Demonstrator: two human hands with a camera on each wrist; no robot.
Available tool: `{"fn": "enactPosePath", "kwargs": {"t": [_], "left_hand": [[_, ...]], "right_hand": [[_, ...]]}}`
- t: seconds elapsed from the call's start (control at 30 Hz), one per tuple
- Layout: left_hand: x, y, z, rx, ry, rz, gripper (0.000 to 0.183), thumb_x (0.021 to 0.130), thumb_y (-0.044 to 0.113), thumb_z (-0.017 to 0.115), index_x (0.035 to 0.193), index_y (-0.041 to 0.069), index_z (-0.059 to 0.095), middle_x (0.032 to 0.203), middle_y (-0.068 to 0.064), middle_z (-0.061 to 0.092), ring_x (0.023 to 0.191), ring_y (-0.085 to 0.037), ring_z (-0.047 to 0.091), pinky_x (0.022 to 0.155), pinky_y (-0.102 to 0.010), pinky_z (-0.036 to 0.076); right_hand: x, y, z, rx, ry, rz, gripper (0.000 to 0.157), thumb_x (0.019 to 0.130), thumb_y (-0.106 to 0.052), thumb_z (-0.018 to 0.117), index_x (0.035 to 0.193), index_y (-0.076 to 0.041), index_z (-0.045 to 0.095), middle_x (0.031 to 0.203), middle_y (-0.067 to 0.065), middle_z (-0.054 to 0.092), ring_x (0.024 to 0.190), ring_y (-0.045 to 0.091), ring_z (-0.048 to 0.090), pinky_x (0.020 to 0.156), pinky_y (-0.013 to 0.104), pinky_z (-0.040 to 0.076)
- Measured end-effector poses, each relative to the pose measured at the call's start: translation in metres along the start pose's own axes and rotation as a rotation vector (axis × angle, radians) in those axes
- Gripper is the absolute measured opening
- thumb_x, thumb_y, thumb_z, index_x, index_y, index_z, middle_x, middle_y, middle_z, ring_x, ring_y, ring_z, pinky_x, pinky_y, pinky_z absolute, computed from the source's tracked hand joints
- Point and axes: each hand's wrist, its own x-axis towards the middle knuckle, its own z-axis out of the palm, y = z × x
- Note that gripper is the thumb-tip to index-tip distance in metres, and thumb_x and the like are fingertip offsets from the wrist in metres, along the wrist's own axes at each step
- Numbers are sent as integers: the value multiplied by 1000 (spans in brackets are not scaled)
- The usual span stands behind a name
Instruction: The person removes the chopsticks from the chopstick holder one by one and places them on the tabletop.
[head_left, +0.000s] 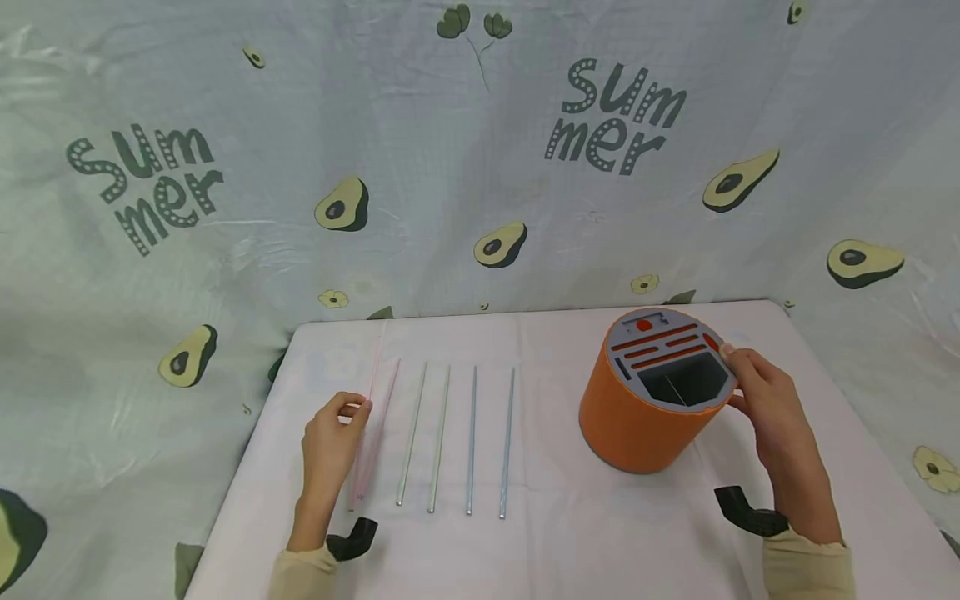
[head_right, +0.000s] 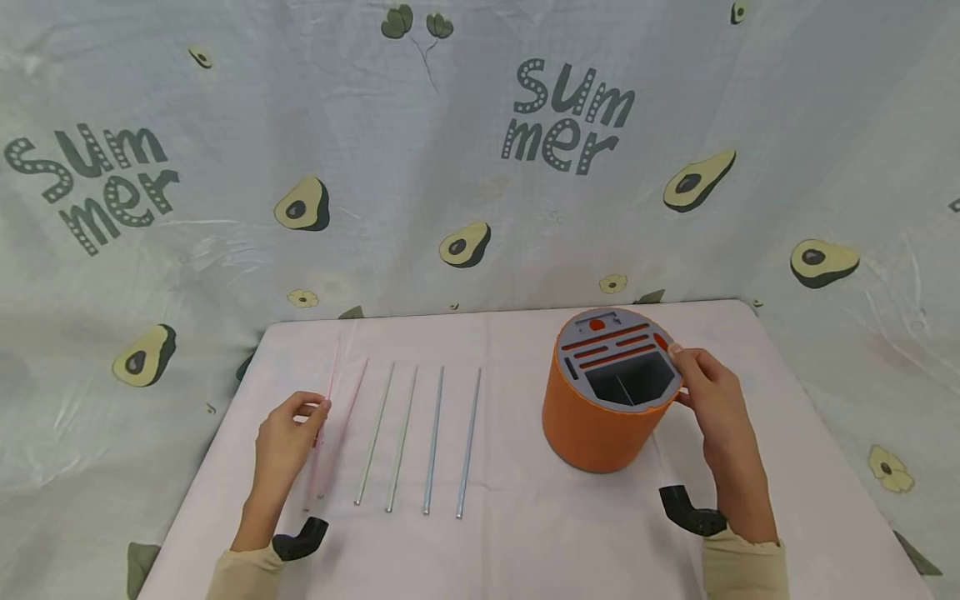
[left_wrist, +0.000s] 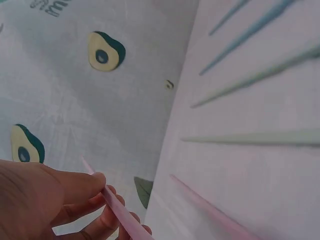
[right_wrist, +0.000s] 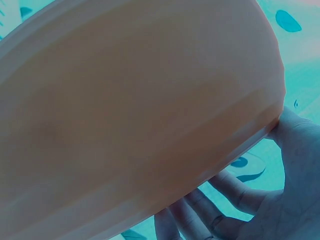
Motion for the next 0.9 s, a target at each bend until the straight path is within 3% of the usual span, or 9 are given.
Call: {"fn": "enactPosePath", "kwargs": {"t": [0.13,0.3,0.5,0.67,0.9], "left_hand": [[11,-21,-3,76,-28,-17,25,102,27,67,113,5,74,100,-20,77,72,-28,68,59,-31,44],[23,-38,-1,119,-54,-28,25,101,28,68,110,5,74,97,-19,77,71,-27,68,59,-33,45],[31,-60,6,143,-96,-58,26,100,30,68,107,6,74,96,-17,77,79,-31,70,62,-37,47],[34,-66,8,170,-95,-60,24,98,29,70,103,6,74,93,-15,76,76,-29,69,62,-37,47],[35,-69,12,208,-149,-20,23,98,30,71,101,7,74,92,-14,76,71,-26,66,58,-35,46]], "right_hand": [[0,-2,2,-1,-11,5,46,107,-61,39,117,-23,62,108,-23,56,107,6,49,91,28,49],[-3,-3,4,11,-9,10,45,107,-60,39,115,-22,62,107,-22,56,106,8,49,82,17,47],[-4,-4,9,27,-10,-13,44,107,-59,41,114,-21,62,107,-22,57,111,5,46,82,16,48],[-3,-4,13,17,-21,-11,46,107,-60,40,117,-21,62,109,-22,56,113,6,46,84,19,47],[-2,-3,12,-49,-54,-50,55,108,-59,39,126,-11,58,106,-24,56,103,7,52,78,13,51]]}}
